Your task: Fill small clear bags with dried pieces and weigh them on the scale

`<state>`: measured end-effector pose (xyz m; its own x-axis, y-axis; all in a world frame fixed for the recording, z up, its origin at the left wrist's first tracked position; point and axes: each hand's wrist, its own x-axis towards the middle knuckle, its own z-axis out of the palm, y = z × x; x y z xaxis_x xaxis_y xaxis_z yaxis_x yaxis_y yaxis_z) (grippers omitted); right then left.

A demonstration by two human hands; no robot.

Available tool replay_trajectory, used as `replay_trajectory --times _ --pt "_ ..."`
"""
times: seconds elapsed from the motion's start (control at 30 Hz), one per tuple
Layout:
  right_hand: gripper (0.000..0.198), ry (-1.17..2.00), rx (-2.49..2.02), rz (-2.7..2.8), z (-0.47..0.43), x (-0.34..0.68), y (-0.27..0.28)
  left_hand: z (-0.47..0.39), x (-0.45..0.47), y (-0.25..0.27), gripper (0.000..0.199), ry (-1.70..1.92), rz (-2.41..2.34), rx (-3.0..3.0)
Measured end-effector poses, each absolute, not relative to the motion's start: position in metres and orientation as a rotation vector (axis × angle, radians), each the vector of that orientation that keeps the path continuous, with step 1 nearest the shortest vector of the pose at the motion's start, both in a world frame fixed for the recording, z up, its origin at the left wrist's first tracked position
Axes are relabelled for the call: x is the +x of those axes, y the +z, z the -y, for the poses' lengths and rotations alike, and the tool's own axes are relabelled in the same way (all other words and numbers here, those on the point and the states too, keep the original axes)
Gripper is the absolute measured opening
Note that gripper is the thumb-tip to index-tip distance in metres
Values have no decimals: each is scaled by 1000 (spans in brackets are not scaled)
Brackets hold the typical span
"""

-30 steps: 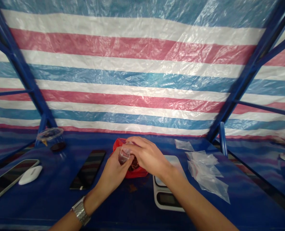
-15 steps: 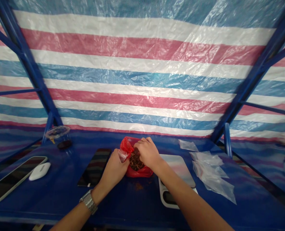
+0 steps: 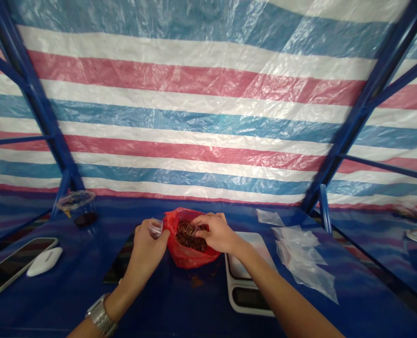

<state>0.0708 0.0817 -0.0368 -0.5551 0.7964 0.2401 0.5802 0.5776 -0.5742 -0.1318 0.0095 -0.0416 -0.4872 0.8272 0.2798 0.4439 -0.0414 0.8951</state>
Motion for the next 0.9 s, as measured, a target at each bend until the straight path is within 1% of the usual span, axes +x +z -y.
replay_trajectory --times 0.1,0.2,0.23,0.3,0.37,0.4,0.6,0.7,0.77,0.9 --pt "22 668 -1046 2252 -79 84 -27 -3 -126 -28 19 1574 -2029 1554" --pt "21 752 -888 2146 -73 97 -11 6 -112 -19 34 1460 -1913 1587" --pt "19 775 -824 2110 -70 100 -6 8 -107 -18 34 1407 -1877 1606" --pt "17 774 -741 2051 -62 105 5 10 -96 -17 24 1307 -1818 1696" --pt "21 684 -741 2044 -53 106 13 8 -86 -20 14 1249 -1752 1783" --pt "23 611 -755 2066 -48 107 16 6 -82 -22 12 1238 -1719 1806" --pt "46 156 -709 2343 -30 105 19 -4 -62 -34 20 1265 -1556 1830" --pt "57 44 -670 2420 -31 104 18 -7 -60 -39 20 1290 -1493 1769" --pt "58 25 -648 2433 -34 103 18 -9 -61 -42 20 1312 -1467 1753" --pt "47 -33 -726 2316 -43 95 15 -11 -71 -39 21 1383 -1474 1714"
